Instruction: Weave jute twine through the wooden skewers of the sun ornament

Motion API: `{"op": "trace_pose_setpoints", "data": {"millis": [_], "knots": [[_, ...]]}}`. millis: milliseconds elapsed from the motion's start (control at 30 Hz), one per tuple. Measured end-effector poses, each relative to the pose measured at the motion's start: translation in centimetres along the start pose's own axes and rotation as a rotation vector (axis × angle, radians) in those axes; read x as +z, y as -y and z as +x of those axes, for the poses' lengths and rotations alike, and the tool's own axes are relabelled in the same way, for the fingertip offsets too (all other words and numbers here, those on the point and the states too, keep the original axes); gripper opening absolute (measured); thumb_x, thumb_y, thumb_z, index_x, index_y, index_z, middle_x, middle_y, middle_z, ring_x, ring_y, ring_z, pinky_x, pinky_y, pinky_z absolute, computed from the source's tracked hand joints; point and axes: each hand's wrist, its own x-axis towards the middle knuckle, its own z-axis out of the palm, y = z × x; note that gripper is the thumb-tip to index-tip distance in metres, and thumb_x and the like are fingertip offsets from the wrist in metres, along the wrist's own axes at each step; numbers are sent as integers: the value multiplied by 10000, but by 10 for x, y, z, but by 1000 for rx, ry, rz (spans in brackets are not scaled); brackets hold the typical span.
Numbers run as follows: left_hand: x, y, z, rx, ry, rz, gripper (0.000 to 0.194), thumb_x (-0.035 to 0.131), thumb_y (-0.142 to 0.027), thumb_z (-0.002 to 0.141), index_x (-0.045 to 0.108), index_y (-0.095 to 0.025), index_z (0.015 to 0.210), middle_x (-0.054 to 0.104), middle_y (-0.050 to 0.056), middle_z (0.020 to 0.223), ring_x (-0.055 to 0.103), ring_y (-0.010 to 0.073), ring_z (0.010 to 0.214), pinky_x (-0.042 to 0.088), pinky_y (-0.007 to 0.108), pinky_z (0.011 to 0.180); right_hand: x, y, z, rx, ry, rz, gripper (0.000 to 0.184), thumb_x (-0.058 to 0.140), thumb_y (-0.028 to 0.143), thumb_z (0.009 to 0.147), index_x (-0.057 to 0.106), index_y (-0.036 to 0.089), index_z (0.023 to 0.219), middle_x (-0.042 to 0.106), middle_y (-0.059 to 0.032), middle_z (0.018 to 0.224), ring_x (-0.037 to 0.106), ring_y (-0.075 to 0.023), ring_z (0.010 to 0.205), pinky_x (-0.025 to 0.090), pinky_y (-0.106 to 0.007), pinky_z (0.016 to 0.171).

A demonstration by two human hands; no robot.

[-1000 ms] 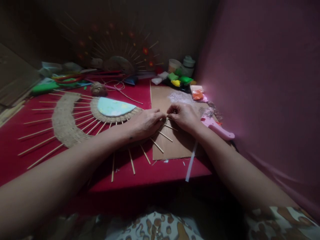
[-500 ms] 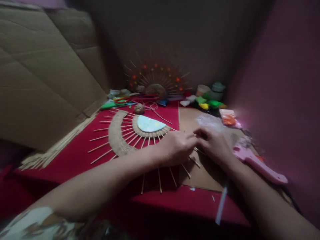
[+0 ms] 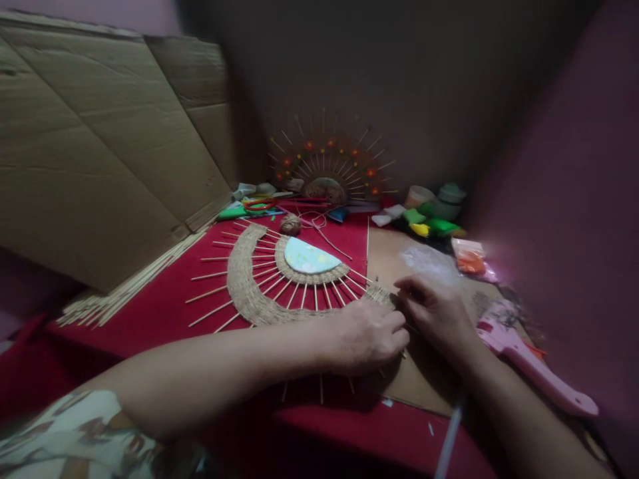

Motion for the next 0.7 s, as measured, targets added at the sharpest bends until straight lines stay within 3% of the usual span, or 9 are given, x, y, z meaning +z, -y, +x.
{"op": "trace_pose_setpoints", "data": {"millis": [133,267,400,533,700], "knots": [[-10,-16,2,13,-91,-21,181,467,-144,883,627,-110,804,605,62,727,541,179,637,434,338,546,1,-1,0,31,0,35,159,519,202,762,668,183,814,693,-47,735,636,-174,667,477,-288,618],[-15,-46,-2,138,-213,-203,192,483,-158,857,599,-120,710,547,24,644,479,138,551,392,306,489,0,-2,0,73,-6,17,168,519,223,772,677,185,817,697,-40,727,629,-169,650,479,-288,623],[-3,-67,-12,185,-155,-387,122,540,-193,870,636,-124,842,583,-3,676,468,122,557,407,283,489,-1,-1,-1,97,3,22,165,518,239,778,677,200,800,709,-42,747,643,-175,675,492,-297,649],[7,-73,-17,167,-184,-447,115,591,-213,850,647,-123,893,595,-4,685,442,126,546,415,280,492,-2,-1,-2,135,3,52,150,531,237,773,674,204,805,712,-43,765,651,-178,705,501,-302,668],[-1,-72,-17,156,-114,-467,145,607,-232,842,651,-114,913,576,0,690,437,142,559,423,297,517,-2,-7,-6,212,40,128,174,535,244,798,677,194,886,714,-48,826,655,-179,767,508,-324,720]]}}
